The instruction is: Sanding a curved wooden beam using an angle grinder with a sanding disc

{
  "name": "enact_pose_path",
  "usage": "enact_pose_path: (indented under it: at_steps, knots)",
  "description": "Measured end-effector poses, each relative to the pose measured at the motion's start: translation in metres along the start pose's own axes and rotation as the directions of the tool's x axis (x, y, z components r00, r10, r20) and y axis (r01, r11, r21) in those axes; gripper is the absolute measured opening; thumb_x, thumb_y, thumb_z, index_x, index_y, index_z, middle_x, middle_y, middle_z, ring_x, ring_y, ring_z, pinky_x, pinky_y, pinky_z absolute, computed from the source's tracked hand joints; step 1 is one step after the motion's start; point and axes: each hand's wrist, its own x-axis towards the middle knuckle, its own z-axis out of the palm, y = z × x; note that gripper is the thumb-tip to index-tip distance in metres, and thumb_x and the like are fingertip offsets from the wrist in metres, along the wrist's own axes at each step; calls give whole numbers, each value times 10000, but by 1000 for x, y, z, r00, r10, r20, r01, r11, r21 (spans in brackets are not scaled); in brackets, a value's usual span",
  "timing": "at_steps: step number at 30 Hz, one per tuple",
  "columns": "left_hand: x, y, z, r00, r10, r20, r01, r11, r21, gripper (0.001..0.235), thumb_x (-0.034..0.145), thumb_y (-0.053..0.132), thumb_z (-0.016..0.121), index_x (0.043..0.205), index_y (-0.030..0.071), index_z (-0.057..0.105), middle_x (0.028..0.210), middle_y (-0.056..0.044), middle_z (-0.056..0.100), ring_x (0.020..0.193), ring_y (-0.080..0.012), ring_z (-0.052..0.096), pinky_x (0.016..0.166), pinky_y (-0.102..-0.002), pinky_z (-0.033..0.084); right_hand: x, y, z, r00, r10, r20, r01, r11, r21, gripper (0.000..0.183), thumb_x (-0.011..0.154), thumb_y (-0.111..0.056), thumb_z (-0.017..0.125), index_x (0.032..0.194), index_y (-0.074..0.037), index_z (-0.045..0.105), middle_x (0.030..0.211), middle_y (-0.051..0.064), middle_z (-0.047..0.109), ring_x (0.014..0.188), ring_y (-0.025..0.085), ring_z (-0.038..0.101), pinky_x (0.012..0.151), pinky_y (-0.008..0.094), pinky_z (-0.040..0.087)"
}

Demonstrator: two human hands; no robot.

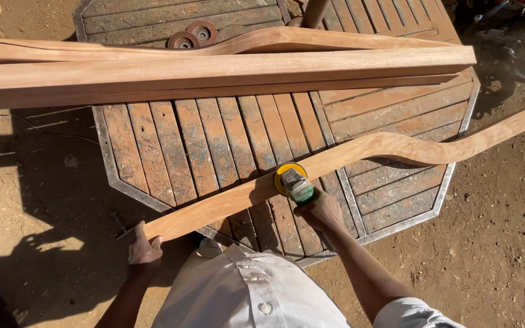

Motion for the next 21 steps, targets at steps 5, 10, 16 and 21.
enact_pose_path:
  at_steps: [5,10,16,21]
  knots:
    - [5,-2,12,999,22,-47,-20,999,39,846,961,254,577,1663,200,107,1590,-177,432,1299,-519,517,1031,-592,420,-22,-63,97,916,-318,246,362,918,-160,522,833,-450,734,1184,-135,508,879,78,635,756,263,642,601,409,535]
    - [23,-20,35,996,-41,-79,45,997,59,815,993,299,522,1667,121,99,1630,-204,350,1435,-471,379,1157,-569,321,-12,-50,58,912,-342,228,375,920,-117,618,765,-603,722,1138,-139,558,971,197,706,839,437,688,600,528,507]
    - [15,-15,23,997,-56,-58,58,998,36,770,989,333,562,1642,146,198,1608,-181,404,1443,-455,387,1185,-563,298,53,59,-48,982,187,-28,-180,968,177,474,663,-375,816,1090,-184,747,840,53,753,599,153,592,498,271,473]
    - [7,-8,12,998,-53,-37,54,998,20,740,982,328,593,1621,164,257,1596,-182,423,1424,-472,400,1148,-592,334,74,126,-92,907,332,-258,-258,924,283,276,593,-377,763,653,-135,644,648,74,569,574,233,523,486,386,354]
